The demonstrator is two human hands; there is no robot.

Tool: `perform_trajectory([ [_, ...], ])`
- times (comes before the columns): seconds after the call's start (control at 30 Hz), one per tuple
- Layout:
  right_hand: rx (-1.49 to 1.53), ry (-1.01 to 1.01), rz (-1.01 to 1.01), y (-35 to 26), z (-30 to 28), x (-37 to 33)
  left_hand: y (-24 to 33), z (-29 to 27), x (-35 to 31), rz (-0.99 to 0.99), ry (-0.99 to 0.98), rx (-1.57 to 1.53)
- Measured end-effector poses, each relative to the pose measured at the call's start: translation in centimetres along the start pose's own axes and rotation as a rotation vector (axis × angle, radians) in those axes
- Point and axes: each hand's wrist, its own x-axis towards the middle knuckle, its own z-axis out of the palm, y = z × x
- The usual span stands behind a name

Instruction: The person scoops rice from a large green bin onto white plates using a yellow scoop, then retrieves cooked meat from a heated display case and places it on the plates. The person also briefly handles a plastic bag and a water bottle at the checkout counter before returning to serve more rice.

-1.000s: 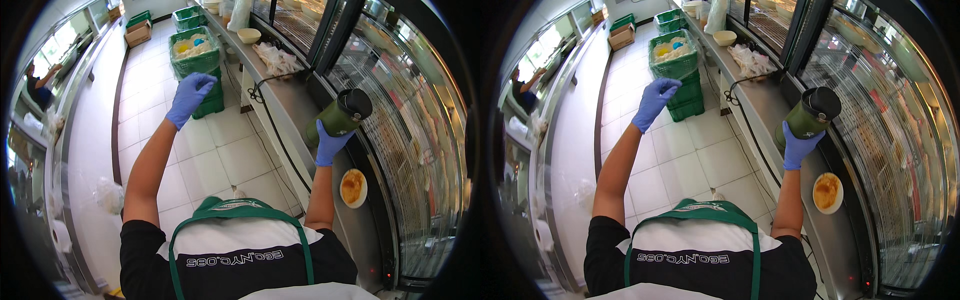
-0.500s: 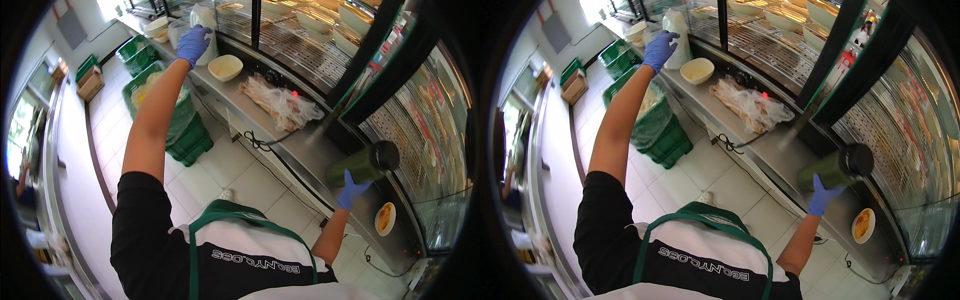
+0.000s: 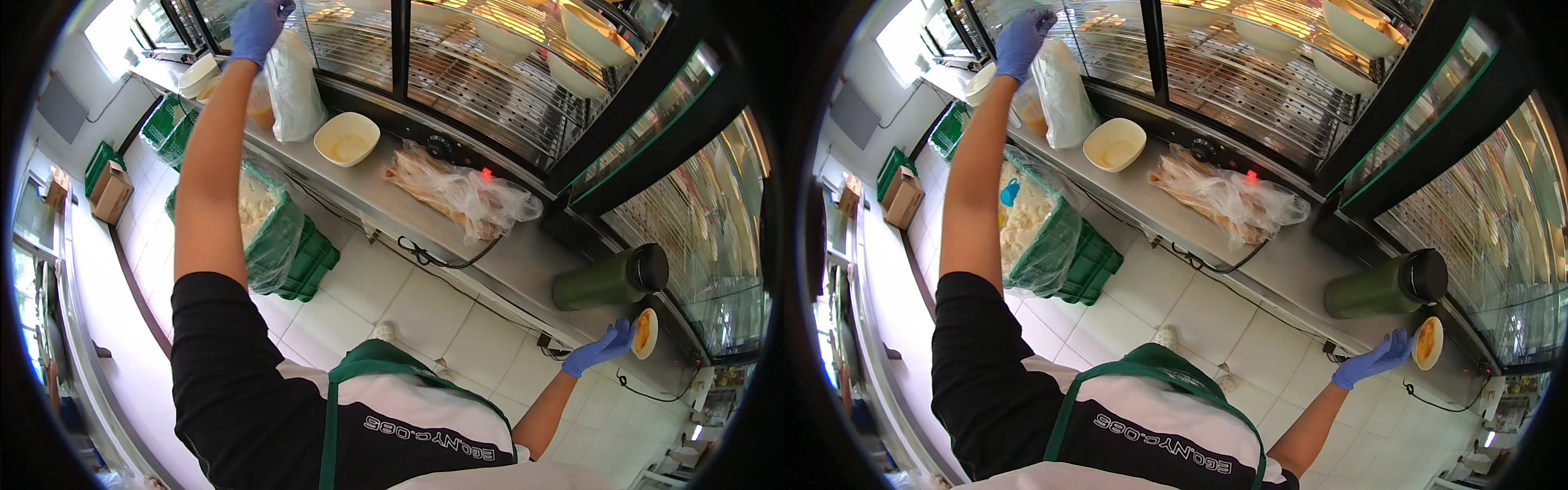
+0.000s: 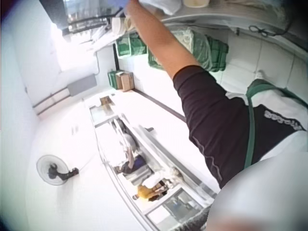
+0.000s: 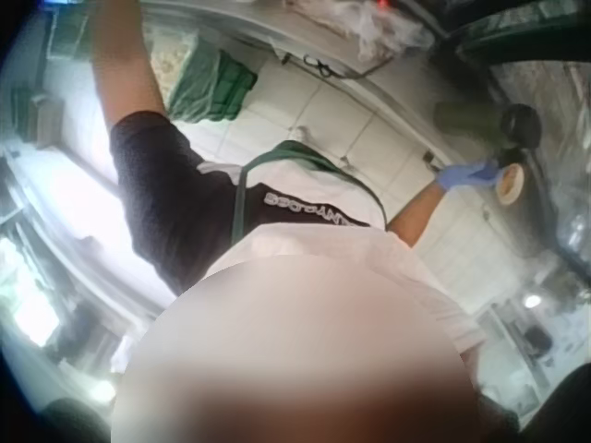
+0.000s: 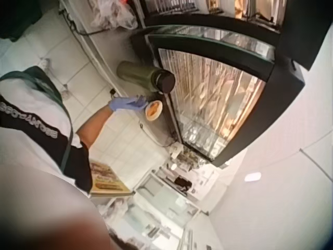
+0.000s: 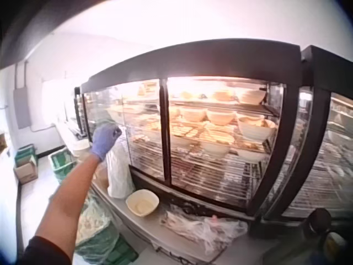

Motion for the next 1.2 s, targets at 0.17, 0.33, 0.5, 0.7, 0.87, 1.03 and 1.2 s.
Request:
perform_trajectory([
  [0.17,-0.014,-0.035,0.071,-0.5,-2.9,-0.2,1.3,2.9,-2.1,0.500,-0.361,0.408],
  [0.33,-0.127,-0.022,0.120,-1.3,-6.3,-0.8,-0.7,5.0,-0.7,0.141,-0.182,0.160],
  [0.5,-0.091,0.077,0.165,0.9,-13.0,-0.6,-0.8,-1.4,3.3,0.131,0.356,-0.167],
  [0.7,-0.134,0.197,0.174,2.0,-20.0,-0.5,11.8,-13.1,-2.1,-0.045,0.504,-0.069],
  [0.87,-0.028,0.070,0.291,0.7,-26.4,-3.1,38.0,-18.2,-23.0,0.265,-0.205,-0.761],
  [1.03,0.084,-0.806,0.311,-3.9,-32.2,-0.7,62.8,-27.9,-40.1,0.438,-1.219,-1.490],
  [1.2,-0.004,-0.735,0.320,3.6,-42.1,-0.1,82.8,-34.3,-45.3,0.982,-1.317,-1.651],
])
